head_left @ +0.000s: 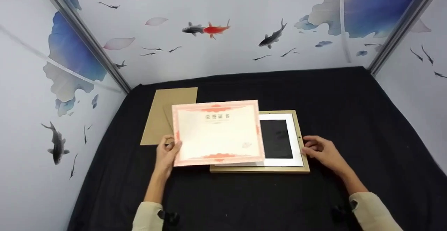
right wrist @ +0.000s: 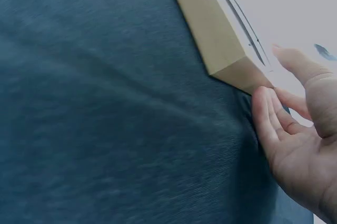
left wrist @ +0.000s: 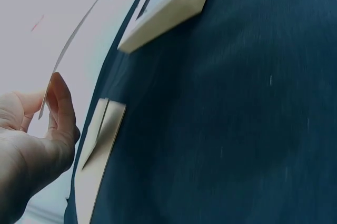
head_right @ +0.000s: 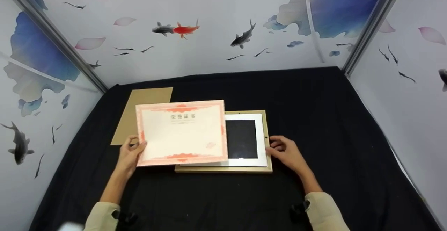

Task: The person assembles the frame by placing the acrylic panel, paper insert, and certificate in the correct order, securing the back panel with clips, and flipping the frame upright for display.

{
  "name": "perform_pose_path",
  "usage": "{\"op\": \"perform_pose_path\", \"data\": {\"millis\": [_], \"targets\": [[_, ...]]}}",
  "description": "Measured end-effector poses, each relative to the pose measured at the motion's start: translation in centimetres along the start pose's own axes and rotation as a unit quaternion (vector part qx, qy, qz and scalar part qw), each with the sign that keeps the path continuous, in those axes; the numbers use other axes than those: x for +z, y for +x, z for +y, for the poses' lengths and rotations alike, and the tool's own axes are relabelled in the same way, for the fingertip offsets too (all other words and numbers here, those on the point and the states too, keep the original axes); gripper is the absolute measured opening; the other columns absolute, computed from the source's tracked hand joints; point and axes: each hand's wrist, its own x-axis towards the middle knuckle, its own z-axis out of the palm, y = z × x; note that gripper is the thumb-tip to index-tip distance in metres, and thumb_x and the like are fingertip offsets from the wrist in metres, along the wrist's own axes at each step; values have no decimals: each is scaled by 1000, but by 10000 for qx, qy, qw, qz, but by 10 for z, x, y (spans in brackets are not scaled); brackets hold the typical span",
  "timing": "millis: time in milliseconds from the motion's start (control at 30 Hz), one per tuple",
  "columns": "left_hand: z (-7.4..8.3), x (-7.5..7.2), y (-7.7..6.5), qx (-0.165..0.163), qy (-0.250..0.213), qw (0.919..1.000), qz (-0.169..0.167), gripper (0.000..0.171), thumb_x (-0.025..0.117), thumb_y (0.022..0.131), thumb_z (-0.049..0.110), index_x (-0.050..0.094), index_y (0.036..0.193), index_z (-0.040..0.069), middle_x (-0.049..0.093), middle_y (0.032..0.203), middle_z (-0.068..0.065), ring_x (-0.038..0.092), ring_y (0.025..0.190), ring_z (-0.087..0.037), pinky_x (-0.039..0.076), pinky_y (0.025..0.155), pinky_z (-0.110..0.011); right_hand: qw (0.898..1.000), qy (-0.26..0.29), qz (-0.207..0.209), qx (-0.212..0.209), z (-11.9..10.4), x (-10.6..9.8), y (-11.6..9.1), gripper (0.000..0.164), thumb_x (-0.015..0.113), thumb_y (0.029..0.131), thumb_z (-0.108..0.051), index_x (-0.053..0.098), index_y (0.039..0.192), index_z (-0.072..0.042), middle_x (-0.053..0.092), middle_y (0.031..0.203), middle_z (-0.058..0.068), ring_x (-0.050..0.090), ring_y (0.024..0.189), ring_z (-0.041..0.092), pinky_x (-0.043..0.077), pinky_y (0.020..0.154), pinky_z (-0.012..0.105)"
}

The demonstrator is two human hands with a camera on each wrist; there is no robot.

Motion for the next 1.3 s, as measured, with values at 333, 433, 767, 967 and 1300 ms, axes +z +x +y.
{"op": "perform_pose_path", "data": {"millis": [333,433,767,967,1300], "targets": [[-17,52,6,114,-235,9989,-378,26,65,94,-10,48,113,-5,48,78,-3,47,70,-12,40,60,-21,9971,759,4,116,-29,3,31,51,67,101,-25,55,135,10,61,116,29,66,98,36,58,79,35],[-23,66,5,120,-324,9982,-498,27,66,94,-9,47,114,-7,50,85,-7,51,75,-14,43,62,-22,9955,934,5,178,-39,12,42,50,67,101,-28,57,132,9,61,118,28,66,99,35,58,80,38],[-33,88,2,173,-196,9965,-797,28,67,95,-5,49,117,-7,45,91,-10,49,76,-15,40,61,-22,9952,833,487,-135,-48,25,56,23,67,100,-13,68,103,9,62,86,23,56,70,27,50,59,30],[-32,88,2,-56,-27,9961,-875,30,69,94,-4,52,118,-5,54,90,-10,56,83,-18,45,67,-25,9941,736,598,-525,-59,22,50,15,63,99,0,67,101,14,60,81,28,54,67,26,48,57,28],[-26,84,3,-214,448,9940,-980,40,73,93,1,54,128,-4,66,105,-18,66,86,-24,57,72,-36,9913,818,753,-704,-54,12,49,15,63,99,2,67,104,15,63,86,24,56,73,15,52,63,24]]}}
